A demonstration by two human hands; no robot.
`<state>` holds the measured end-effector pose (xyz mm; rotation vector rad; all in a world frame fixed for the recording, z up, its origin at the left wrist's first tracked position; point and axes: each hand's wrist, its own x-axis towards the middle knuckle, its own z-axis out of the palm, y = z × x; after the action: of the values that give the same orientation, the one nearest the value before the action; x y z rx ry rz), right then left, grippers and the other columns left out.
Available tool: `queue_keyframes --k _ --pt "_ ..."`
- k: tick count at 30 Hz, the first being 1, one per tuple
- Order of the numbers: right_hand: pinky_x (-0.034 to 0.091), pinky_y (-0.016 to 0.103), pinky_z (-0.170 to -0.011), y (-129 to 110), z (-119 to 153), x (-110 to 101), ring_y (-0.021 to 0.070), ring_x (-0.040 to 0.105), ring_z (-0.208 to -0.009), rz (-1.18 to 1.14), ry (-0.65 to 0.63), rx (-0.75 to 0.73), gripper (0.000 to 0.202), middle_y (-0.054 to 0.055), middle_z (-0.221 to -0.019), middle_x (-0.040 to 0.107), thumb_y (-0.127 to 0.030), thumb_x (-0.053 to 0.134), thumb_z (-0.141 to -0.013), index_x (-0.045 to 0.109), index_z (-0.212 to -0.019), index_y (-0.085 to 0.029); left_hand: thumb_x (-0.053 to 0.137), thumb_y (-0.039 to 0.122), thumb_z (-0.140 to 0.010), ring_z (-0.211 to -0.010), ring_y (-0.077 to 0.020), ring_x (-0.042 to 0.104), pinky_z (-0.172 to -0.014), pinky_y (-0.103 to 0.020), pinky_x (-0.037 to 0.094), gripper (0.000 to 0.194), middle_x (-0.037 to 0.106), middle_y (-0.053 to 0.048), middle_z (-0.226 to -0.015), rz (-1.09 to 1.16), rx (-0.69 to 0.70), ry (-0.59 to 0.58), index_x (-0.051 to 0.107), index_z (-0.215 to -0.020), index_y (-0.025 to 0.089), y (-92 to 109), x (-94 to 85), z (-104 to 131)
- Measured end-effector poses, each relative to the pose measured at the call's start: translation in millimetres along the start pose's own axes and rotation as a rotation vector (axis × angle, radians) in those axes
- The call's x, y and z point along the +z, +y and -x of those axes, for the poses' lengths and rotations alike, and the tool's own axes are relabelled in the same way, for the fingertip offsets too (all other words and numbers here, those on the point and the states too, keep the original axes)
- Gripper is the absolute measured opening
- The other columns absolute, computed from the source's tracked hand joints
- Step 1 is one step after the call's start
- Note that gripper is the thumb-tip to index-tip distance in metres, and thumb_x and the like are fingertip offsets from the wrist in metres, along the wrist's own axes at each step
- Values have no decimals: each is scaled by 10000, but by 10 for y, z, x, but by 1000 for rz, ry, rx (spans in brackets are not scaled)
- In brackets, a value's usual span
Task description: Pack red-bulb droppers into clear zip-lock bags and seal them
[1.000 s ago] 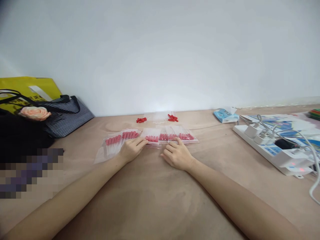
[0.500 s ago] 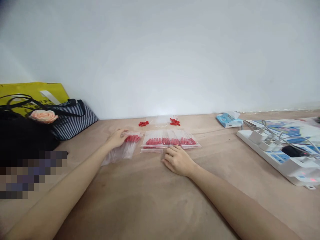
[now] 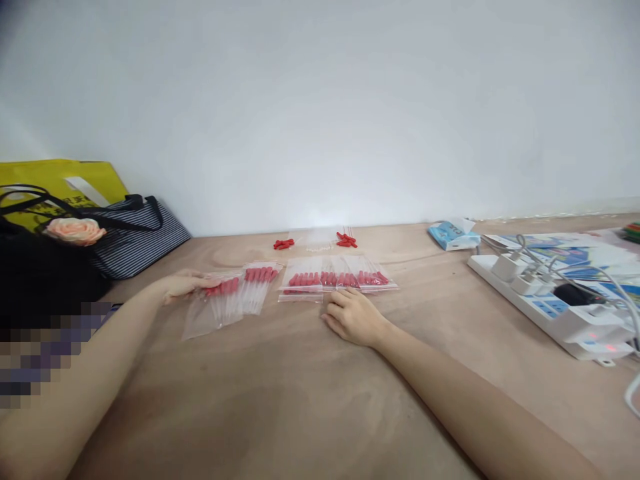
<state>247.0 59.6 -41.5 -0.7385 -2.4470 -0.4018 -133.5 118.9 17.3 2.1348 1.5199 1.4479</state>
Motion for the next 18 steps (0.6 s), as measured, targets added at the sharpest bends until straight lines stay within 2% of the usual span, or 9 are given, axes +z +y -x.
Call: queue_keyframes --k 3,4,6,8,10,13,14,15,18 --pt "320 274 -629 -5 -3 1 138 476 -673 15 12 2 264 40 -712 557 -273 420 -851 560 -656 -163 745 567 -429 -440 -177 619 -364 -260 505 507 663 -45 -518 39 -77 -174 648 -600 99 150 -165 30" --pt "313 273 -624 -9 -5 2 137 474 -666 23 19 8 256 38 -712 560 -269 425 -848 560 -657 -164 724 576 -471 -467 -182 632 -391 -273 521 518 671 -55 -543 50 -93 -194 646 -634 91 207 -216 31" --pt "297 274 -616 -15 -8 3 135 468 -653 41 39 32 230 33 -708 566 -260 438 -837 559 -666 -164 709 566 -520 -472 -175 632 -416 -283 530 517 665 -54 -542 66 -99 -166 612 -658 77 345 -274 13" --pt "284 278 -620 -18 -9 3 135 462 -650 61 58 64 198 30 -701 569 -250 452 -823 558 -679 -163 703 540 -560 -458 -154 619 -427 -281 529 488 652 -43 -537 84 -64 -64 547 -641 85 523 -232 -22" --pt "274 283 -637 -16 -8 0 137 458 -657 80 71 91 182 27 -686 567 -244 460 -814 555 -681 -164 694 489 -616 -607 -164 653 -548 -310 556 433 683 -72 -709 113 10 42 478 -628 114 727 -71 -58" --pt "260 288 -657 -11 -5 -9 138 454 -666 101 79 113 180 24 -664 557 -240 461 -809 546 -669 -164 665 386 -690 -867 -189 634 -754 -338 534 349 661 -80 -920 151 149 123 417 -608 155 999 361 -62" --pt "256 289 -659 -10 -3 -13 137 452 -663 109 85 119 180 23 -656 554 -238 459 -807 544 -666 -164 632 342 -731 -877 -181 632 -770 -330 529 321 659 -70 -922 163 218 129 401 -595 165 1061 534 -42" --pt "252 289 -659 -9 -2 -15 137 448 -656 119 94 123 181 22 -647 550 -235 458 -805 542 -662 -164 570 287 -784 -873 -181 633 -762 -336 530 293 660 -80 -915 150 371 140 388 -586 171 1106 707 -11" --pt "247 294 -661 -3 7 -14 137 439 -638 158 119 138 187 18 -621 544 -232 459 -799 531 -639 -167 512 185 -802 -865 -172 632 -745 -322 529 265 670 -75 -892 139 523 68 392 -567 179 1148 1152 137"
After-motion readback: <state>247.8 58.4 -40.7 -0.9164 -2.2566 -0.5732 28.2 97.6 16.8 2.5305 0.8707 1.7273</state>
